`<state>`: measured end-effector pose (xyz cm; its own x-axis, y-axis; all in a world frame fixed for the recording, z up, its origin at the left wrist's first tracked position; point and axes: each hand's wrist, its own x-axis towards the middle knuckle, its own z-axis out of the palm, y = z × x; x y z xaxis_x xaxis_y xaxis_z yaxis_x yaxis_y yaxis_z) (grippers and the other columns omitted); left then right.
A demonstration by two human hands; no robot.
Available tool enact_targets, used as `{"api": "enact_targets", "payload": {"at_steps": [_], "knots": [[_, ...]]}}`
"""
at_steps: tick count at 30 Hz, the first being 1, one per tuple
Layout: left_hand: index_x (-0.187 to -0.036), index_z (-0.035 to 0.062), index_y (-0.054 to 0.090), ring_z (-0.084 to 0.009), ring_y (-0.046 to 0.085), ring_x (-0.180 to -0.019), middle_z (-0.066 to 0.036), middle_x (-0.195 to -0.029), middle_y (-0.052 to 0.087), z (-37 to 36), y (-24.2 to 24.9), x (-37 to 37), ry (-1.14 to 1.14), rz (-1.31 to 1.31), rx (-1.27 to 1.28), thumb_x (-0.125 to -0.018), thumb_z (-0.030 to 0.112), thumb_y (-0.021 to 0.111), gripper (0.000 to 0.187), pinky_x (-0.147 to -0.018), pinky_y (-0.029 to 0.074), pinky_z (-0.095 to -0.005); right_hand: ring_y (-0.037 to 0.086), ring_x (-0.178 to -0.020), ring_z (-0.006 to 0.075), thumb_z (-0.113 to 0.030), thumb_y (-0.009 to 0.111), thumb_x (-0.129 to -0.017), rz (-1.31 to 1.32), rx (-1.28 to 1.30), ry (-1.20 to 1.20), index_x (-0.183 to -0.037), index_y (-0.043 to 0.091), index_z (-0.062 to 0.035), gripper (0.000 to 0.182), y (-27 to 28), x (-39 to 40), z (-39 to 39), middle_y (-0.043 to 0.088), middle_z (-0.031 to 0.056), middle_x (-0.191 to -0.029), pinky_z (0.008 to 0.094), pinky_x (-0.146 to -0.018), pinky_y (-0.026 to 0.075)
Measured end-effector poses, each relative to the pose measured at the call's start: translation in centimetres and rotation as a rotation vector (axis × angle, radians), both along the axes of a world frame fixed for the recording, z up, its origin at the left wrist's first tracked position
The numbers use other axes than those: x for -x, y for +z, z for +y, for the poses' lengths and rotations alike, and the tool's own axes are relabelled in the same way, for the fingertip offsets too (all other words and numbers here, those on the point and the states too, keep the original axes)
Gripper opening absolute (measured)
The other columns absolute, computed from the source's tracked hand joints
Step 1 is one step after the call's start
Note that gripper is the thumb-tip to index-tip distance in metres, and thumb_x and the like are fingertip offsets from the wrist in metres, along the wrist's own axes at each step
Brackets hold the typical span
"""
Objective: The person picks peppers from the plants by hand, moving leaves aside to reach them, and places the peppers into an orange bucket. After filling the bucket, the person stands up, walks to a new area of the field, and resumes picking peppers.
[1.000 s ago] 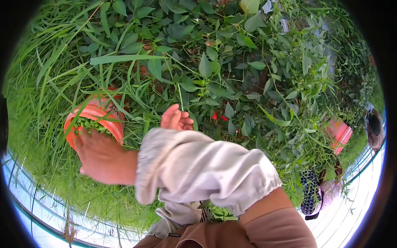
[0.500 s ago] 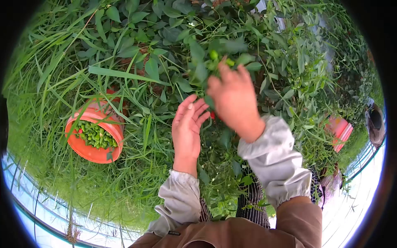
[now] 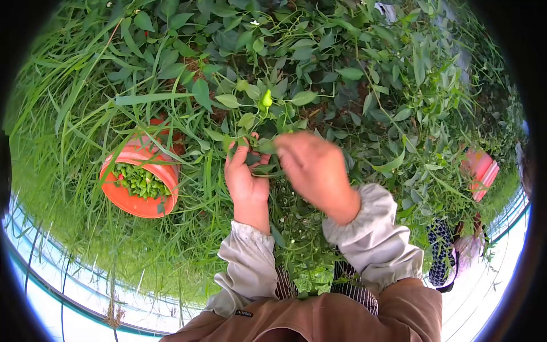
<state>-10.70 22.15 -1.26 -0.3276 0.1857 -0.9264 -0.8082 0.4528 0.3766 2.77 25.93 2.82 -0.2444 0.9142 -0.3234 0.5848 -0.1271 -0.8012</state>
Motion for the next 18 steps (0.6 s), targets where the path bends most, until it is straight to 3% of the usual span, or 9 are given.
{"api": "enact_targets", "payload": {"at_steps": [5,7,8,9,13,15,18], "knots": [[-0.118,0.0064,0.049,-0.0142,0.063,-0.078,-0.010,-0.101,0.068,-0.2,0.1,0.0,-0.030,0.008,-0.014,-0.090,0.011,0.060,0.031,-0.060,0.046,-0.0270,0.062,-0.079,0.0303,-0.001,0.061,-0.077,-0.174,-0.327,-0.015,-0.097,0.064,-0.0059,0.020,-3.5,-0.3,5.3,0.065,0.0114,-0.089,0.0370,-0.068,0.052],[-0.119,0.0065,0.049,-0.0143,0.063,-0.078,-0.010,-0.102,0.068,0.0,0.4,-0.1,-0.032,0.023,0.012,-0.090,0.009,0.059,0.030,-0.060,0.046,-0.0272,0.061,-0.086,0.0309,0.001,0.063,-0.073,-0.214,-0.312,0.260,-0.099,0.066,-0.0052,0.027,-4.5,0.6,6.3,0.064,0.0122,-0.100,0.0369,-0.074,0.052],[-0.119,0.0066,0.049,-0.0148,0.063,-0.079,-0.009,-0.101,0.068,0.1,0.5,-0.1,-0.061,0.065,0.042,-0.090,0.007,0.058,0.030,-0.061,0.046,-0.0274,0.060,-0.084,0.0292,-0.002,0.064,-0.070,-0.252,-0.294,0.349,-0.097,0.065,-0.0068,0.027,-5.5,0.7,5.5,0.063,0.0102,-0.097,0.0373,-0.069,0.051],[-0.119,0.0067,0.049,-0.0153,0.063,-0.080,-0.009,-0.100,0.067,0.3,0.5,-0.2,-0.093,0.099,0.071,-0.091,0.006,0.057,0.029,-0.061,0.047,-0.0276,0.059,-0.081,0.0284,-0.006,0.065,-0.070,-0.351,-0.245,0.422,-0.093,0.064,-0.0079,0.023,-5.9,0.8,4.7,0.061,0.0088,-0.089,0.0368,-0.066,0.050],[-0.119,0.0068,0.047,-0.0189,0.064,-0.080,-0.009,-0.094,0.065,0.5,0.9,-0.3,-0.075,0.094,0.053,-0.092,0.005,0.057,0.029,-0.064,0.048,-0.0296,0.060,-0.067,0.0303,-0.013,0.067,-0.070,-0.323,-0.124,0.247,-0.085,0.064,-0.0060,0.017,-3.6,0.8,1.8,0.059,0.0106,-0.073,0.0386,-0.060,0.050],[-0.118,0.0065,0.046,-0.0209,0.064,-0.078,-0.011,-0.095,0.064,0.6,0.7,-0.4,-0.086,0.077,0.082,-0.091,0.005,0.058,0.029,-0.064,0.049,-0.0318,0.059,-0.060,0.0320,-0.011,0.064,-0.071,-0.197,0.283,0.171,-0.084,0.063,-0.0021,0.016,-3.1,0.4,0.7,0.060,0.0135,-0.067,0.0366,-0.057,0.049],[-0.117,0.0059,0.044,-0.0221,0.064,-0.077,-0.012,-0.094,0.064,0.4,0.4,-0.7,-0.011,0.076,0.045,-0.091,0.004,0.058,0.030,-0.066,0.050,-0.0331,0.060,-0.059,0.0205,-0.011,0.060,-0.076,0.041,0.558,0.107,-0.086,0.062,0.0006,0.015,-2.9,-0.4,0.3,0.060,0.0099,-0.064,0.0316,-0.055,0.047]]}}
